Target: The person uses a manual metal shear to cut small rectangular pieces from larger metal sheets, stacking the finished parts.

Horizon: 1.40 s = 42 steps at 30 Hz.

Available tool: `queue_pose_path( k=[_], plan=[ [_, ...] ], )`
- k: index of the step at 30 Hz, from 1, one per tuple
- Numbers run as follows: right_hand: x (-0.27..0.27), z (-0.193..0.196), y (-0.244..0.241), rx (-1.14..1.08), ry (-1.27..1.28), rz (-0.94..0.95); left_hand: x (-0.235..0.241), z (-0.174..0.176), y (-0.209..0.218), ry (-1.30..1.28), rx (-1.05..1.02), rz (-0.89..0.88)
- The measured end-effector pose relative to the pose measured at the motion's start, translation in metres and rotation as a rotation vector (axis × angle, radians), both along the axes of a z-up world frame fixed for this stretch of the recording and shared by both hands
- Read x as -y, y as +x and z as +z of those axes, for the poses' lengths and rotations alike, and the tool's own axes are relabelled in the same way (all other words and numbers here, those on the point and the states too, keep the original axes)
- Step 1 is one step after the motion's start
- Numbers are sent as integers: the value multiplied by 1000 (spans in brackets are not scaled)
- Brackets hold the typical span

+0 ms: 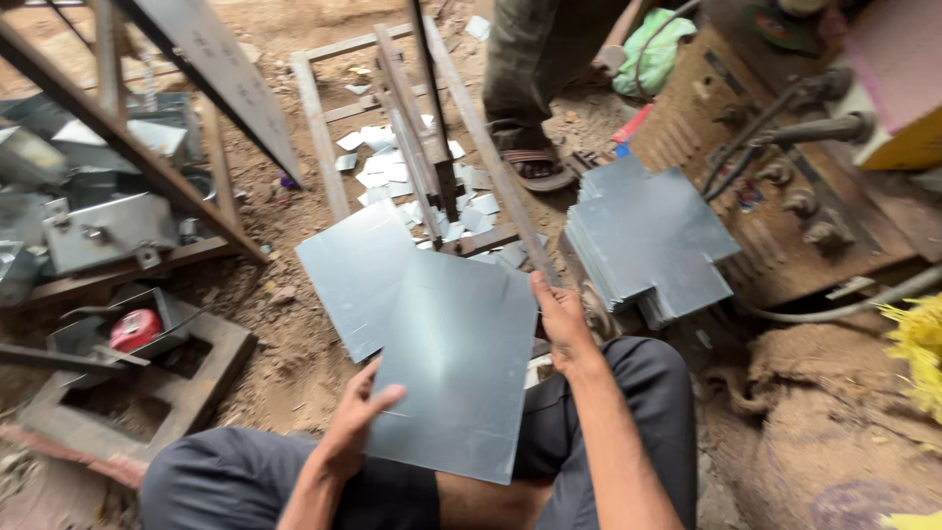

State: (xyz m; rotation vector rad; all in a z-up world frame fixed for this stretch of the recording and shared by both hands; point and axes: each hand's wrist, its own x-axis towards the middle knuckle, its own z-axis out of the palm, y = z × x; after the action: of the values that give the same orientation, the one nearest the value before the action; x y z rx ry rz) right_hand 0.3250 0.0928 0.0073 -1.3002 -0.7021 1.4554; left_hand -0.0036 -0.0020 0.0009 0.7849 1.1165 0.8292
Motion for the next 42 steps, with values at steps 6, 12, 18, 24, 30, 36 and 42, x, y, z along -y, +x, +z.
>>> queue_pose_path(
  k=[6, 12, 18, 24, 30, 36, 42],
  plan=[
    [6, 23, -3, -28, 162, 6, 3, 0, -14, -186, 747, 208],
    [20, 58, -19, -75, 71, 200, 10, 1, -24, -63, 935, 424],
    [28, 49, -39, -52, 0, 423, 4, -3, -32, 26, 701, 590],
    [24, 26, -37, 48, -40, 434, 1, -23, -26, 206, 811, 594],
    [20, 25, -37, -39, -125, 319, -2, -8, -34, 46, 700, 692],
    [23, 27, -32, -91, -160, 319, 2, -28, -38, 93, 745, 504],
    [29, 30, -40, -189, -180, 370, 4, -21, -44, 60, 777, 533]
  ],
)
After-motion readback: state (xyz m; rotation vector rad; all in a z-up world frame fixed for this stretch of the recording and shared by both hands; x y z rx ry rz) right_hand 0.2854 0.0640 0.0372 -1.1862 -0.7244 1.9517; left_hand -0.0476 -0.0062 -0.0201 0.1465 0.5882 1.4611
